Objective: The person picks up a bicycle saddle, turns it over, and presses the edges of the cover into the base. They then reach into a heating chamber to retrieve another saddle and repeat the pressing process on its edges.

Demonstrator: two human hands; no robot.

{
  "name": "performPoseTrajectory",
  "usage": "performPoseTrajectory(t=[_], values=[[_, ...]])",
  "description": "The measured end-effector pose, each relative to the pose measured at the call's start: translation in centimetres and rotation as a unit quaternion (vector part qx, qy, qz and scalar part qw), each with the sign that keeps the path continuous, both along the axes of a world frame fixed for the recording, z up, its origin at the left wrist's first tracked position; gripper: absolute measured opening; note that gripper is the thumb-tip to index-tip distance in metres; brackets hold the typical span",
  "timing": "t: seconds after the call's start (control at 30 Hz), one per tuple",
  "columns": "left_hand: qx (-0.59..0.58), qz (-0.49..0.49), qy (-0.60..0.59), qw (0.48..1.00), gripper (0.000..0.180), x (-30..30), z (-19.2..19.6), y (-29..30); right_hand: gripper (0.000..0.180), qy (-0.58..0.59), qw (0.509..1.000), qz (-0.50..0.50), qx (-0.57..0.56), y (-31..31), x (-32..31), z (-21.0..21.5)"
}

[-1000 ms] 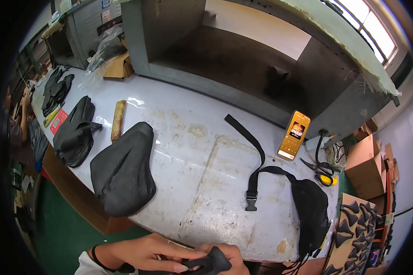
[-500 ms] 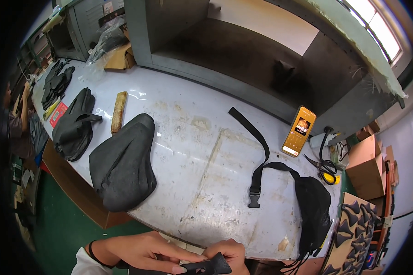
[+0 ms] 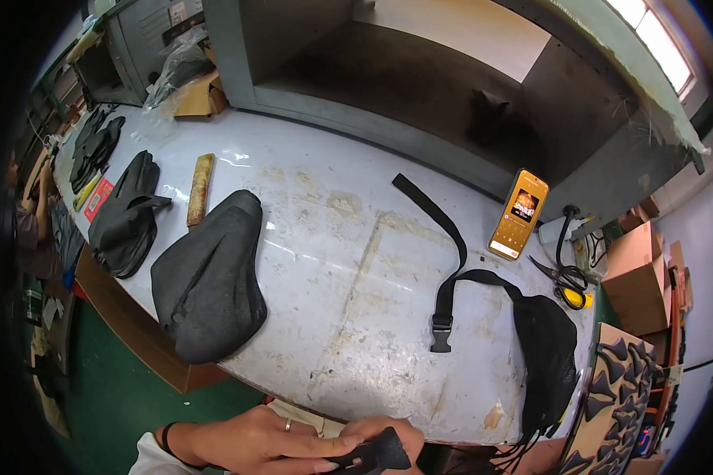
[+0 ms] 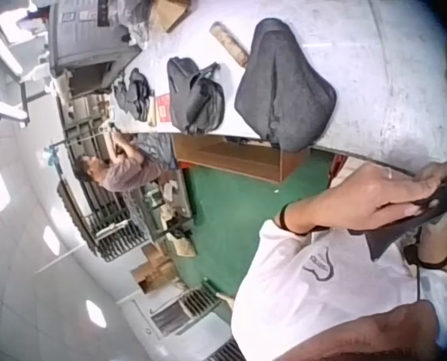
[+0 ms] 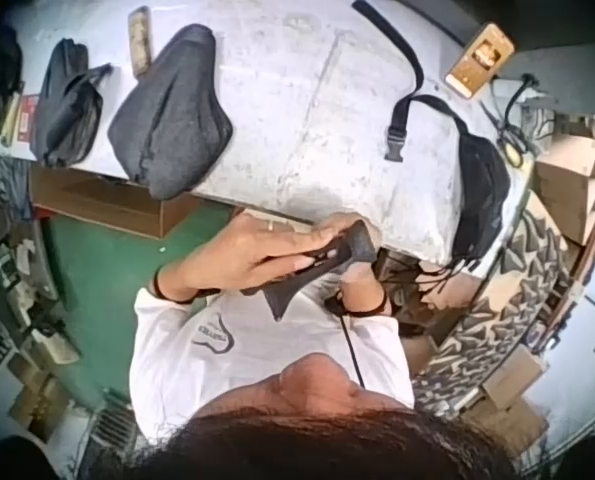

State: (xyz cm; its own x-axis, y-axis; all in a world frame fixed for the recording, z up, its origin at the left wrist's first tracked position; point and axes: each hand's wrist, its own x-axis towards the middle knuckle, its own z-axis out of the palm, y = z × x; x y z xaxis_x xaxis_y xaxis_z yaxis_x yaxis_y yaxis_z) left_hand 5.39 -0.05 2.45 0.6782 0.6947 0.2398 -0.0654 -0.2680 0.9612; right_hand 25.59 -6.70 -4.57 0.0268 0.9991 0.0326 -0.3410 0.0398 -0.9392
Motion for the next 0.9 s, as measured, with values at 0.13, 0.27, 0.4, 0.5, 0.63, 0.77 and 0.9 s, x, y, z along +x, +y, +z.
performPoseTrajectory(t=[0.13, 0.27, 0.4, 0.5, 0.63, 0.77, 0.9], values=[[0.027, 0.016, 0.018, 0.999, 0.036, 0.3, -0.2, -0.3, 0.027, -0.237, 0.957, -0.117, 0.117, -1.6, -0.3, -0.7], [-0.03, -0.044, -0.005, 0.999, 0.043, 0.2, -0.8, 0.1, 0.026, -0.206, 0.972, -0.06, 0.098, -1.3, 0.7, -0.7], [-0.165, -0.067, -0.018, 0.984, 0.047, -0.7, -1.2, -0.1, 0.025, 0.126, 0.955, 0.047, -0.264, 0.6, -0.7, 5.3], [-0.142, -0.033, -0.041, 0.989, 0.041, -0.3, -0.9, -0.3, 0.02, 0.094, 0.933, 0.164, -0.307, 0.7, 1.2, 3.1], [-0.125, -0.015, -0.035, 0.991, 0.035, 0.1, -0.9, -0.6, 0.026, 0.091, 0.92, 0.158, -0.348, 0.2, 1.5, 2.8], [-0.139, -0.011, -0.03, 0.99, 0.034, -0.1, -0.8, -0.6, 0.025, 0.119, 0.928, 0.123, -0.332, -0.3, 0.9, 1.6], [-0.083, -0.007, -0.048, 0.995, 0.035, 0.0, -0.8, -0.2, 0.023, 0.084, 0.952, 0.098, -0.278, -0.7, 0.6, 1.0]])
